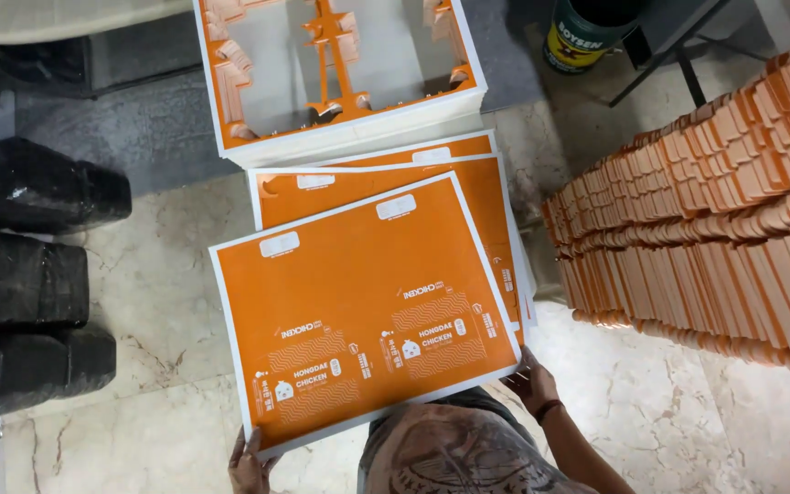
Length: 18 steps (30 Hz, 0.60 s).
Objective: Manually stripping waste material from die-cut cardboard sheets using a template and stacking the finished products.
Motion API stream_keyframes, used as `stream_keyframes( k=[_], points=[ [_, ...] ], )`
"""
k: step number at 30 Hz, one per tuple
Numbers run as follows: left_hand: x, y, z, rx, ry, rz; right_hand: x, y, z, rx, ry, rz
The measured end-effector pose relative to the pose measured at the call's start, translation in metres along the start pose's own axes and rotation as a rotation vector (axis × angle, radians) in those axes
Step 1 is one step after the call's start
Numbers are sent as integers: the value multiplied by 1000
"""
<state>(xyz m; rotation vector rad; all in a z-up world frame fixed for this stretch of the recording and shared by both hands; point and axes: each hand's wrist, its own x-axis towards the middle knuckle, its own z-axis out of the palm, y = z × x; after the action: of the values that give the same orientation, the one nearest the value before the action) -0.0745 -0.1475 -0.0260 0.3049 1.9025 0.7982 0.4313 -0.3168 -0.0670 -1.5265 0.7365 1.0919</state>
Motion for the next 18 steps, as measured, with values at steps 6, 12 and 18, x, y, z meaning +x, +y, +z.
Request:
stream_keyframes(
  k=[6,12,18],
  points=[
    [5,-36,1,-58,-21,-56,12,-8,3,-118,-52,-78],
    [-1,-59,12,-137,-223,-157,36,-42,-16,-252,-54,-115],
    [-30,-26,10,-55,-370,-259,-11,-65,-16,-433,3,-368]
  ],
)
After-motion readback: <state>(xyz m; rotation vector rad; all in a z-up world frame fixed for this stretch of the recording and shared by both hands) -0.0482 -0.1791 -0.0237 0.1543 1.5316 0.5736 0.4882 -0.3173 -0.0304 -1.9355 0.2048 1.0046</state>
